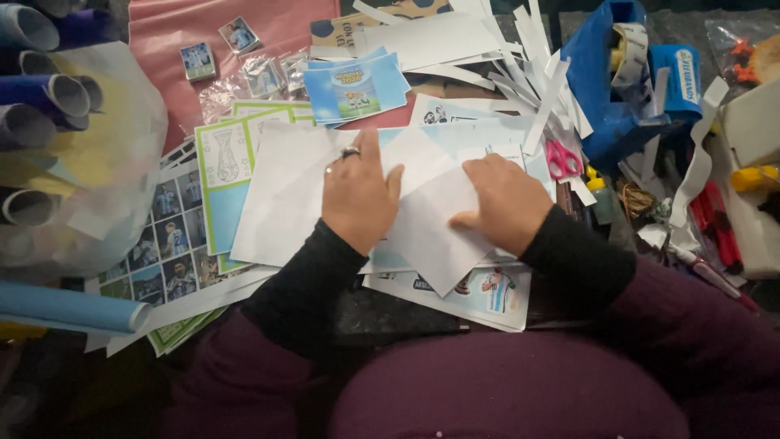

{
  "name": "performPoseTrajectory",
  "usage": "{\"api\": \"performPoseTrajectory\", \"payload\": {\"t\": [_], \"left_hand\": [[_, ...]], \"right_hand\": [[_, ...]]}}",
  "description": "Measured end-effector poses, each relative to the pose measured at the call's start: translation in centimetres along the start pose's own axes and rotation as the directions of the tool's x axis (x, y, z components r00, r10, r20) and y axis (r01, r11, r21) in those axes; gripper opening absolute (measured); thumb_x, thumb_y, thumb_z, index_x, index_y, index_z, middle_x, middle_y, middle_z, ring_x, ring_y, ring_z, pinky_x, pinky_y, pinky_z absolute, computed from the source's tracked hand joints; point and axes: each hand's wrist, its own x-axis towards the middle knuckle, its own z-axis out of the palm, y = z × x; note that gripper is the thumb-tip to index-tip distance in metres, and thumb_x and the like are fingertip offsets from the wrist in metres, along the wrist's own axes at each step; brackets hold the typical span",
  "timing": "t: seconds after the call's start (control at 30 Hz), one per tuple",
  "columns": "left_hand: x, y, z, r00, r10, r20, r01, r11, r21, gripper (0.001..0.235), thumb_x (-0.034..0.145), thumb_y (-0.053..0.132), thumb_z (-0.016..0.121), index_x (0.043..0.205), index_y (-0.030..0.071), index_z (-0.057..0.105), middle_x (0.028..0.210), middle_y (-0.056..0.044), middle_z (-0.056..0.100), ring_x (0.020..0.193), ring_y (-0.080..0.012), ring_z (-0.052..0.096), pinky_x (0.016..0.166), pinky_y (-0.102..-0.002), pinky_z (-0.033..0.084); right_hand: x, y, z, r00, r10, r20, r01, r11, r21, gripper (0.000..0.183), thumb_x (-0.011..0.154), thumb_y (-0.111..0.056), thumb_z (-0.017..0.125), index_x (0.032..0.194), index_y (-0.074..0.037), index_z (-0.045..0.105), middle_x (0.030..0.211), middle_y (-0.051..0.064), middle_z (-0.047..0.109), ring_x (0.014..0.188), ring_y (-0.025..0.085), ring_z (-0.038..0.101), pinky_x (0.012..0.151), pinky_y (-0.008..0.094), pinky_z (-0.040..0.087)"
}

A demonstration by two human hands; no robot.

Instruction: The recorder is assembling and inspecting printed sticker sheets or pages for a sticker book.

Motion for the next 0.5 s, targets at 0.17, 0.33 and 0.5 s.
{"api": "performPoseTrajectory", "payload": {"t": [0.17,0.33,0.5], "left_hand": [[0.4,-1.2,-2.5,0.956,0.083,-0.282,-0.115,0.988,-0.1,0.05,0.099,0.014,0.068,0.141,-0.006,0.049,0.126,-0.027,0.068,0.096,-0.0408,0.069,0.088,-0.048,0.053],[0.6,-2.7,-4.1,0.857,0.148,-0.493,-0.25,0.957,-0.148,0.037,0.109,0.009,0.059,0.142,-0.002,0.051,0.135,-0.024,0.067,0.118,-0.0362,0.071,0.104,-0.042,0.056],[0.4,-3.9,-6.1,0.818,0.093,-0.567,-0.267,0.935,-0.232,0.028,0.114,0.01,0.054,0.14,0.003,0.053,0.136,-0.021,0.069,0.125,-0.0298,0.071,0.11,-0.037,0.059]], "right_hand": [[1.1,1.1,-3.8,0.878,0.281,0.388,-0.385,0.896,0.221,0.046,0.094,-0.029,0.067,0.134,-0.006,0.063,0.107,0.015,0.076,0.089,0.024,0.075,0.083,0.034,0.06],[0.4,-0.8,-6.6,0.788,0.427,0.443,-0.615,0.576,0.539,0.042,0.095,-0.024,0.064,0.132,-0.007,0.062,0.108,0.013,0.073,0.085,0.02,0.07,0.073,0.03,0.059],[1.3,-4.0,-3.1,0.882,0.345,0.322,-0.448,0.397,0.801,0.048,0.095,-0.021,0.062,0.138,-0.001,0.054,0.109,0.014,0.072,0.09,0.015,0.07,0.079,0.024,0.059]]}}
